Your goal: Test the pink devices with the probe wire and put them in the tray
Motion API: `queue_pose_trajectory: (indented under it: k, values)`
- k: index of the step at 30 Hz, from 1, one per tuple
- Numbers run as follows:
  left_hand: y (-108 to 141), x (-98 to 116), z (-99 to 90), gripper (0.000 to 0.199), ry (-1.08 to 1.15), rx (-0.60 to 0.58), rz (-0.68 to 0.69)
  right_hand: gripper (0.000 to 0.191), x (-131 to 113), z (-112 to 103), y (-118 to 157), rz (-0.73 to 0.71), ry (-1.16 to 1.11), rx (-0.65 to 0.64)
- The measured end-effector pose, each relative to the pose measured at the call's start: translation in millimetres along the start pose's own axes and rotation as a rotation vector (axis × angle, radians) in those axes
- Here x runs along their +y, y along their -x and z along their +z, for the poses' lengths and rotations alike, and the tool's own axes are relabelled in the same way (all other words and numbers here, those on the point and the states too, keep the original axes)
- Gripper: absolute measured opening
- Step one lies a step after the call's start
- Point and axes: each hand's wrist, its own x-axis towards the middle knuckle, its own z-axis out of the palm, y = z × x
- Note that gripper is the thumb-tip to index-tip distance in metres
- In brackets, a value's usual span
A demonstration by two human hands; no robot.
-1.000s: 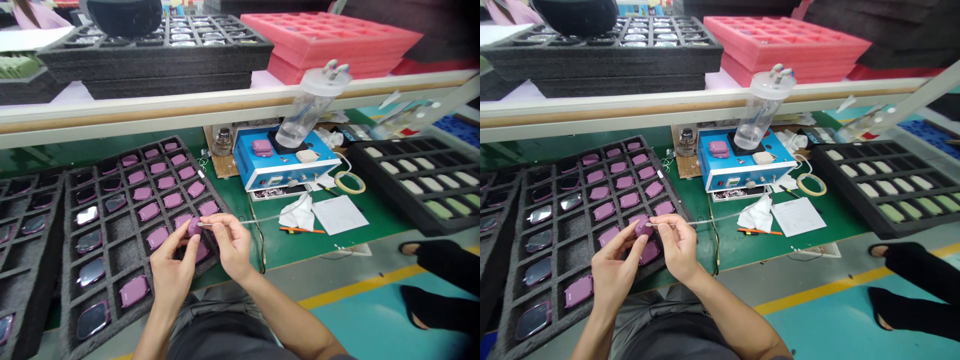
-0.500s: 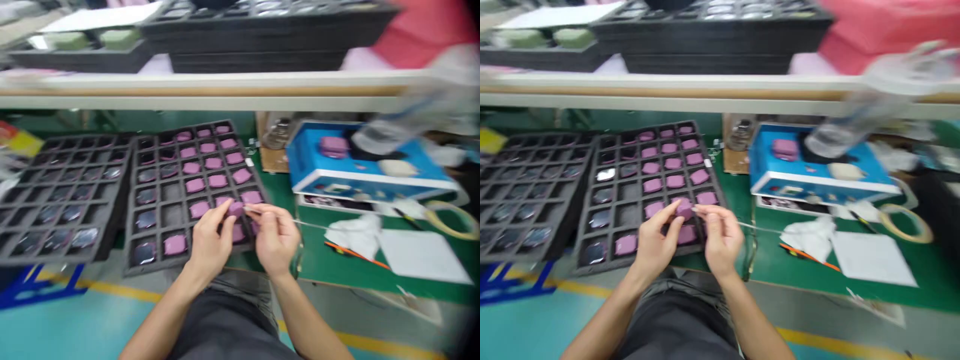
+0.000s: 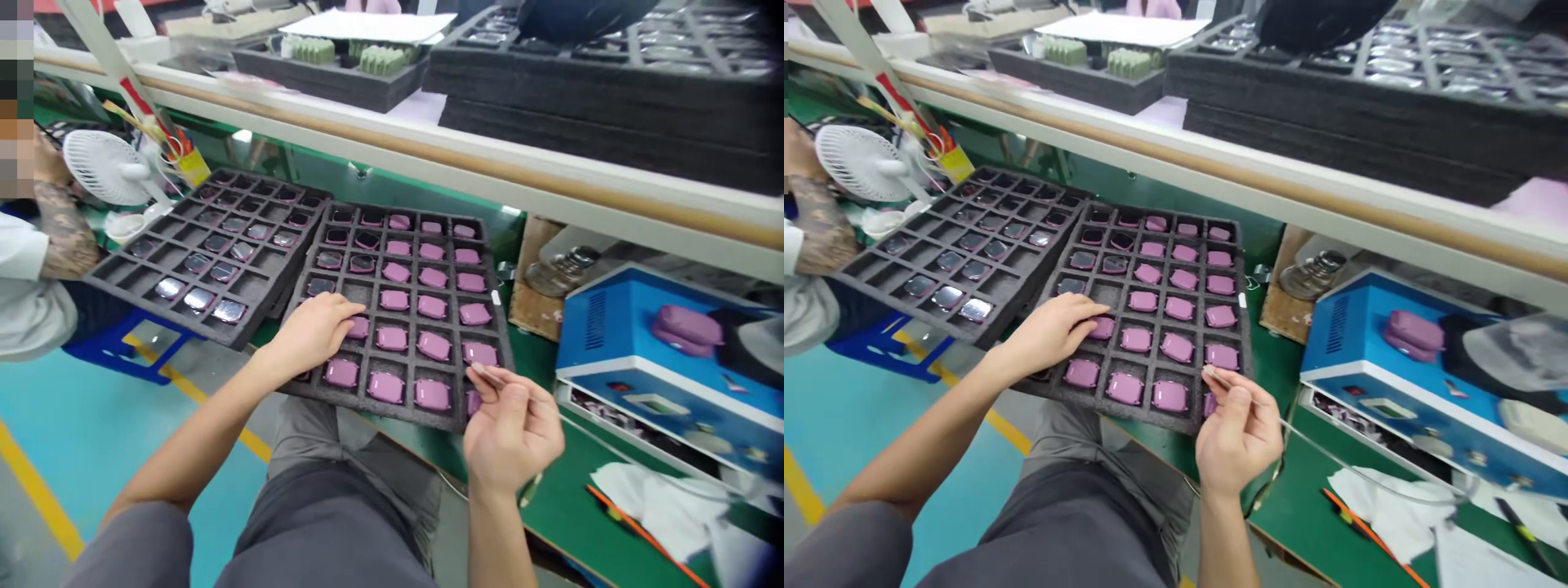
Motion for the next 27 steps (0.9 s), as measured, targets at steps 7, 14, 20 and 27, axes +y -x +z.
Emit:
queue_pose_trajectory:
  k: [7,14,20,27]
  values:
    - [-69,-21,-6.9,0.029,-0.149,0.077,0.038,0.021,1,-1,1,-0.004,0.010,0.005]
    - [-95,-25,-8.7,0.021,-0.103,0.143,0.010,0.018,1,3,1,-0.003,0.002,0.011]
    - [-37,63,25.3,0.025,0.537,0.236,-0.074,0.014,3,2,-2,-0.022,0.029,-0.013]
    - [-20,124,74.8,0.028,1.175,0.181,-0.290,0.011,6,-4,-8,-0.026,0.027,-0.120]
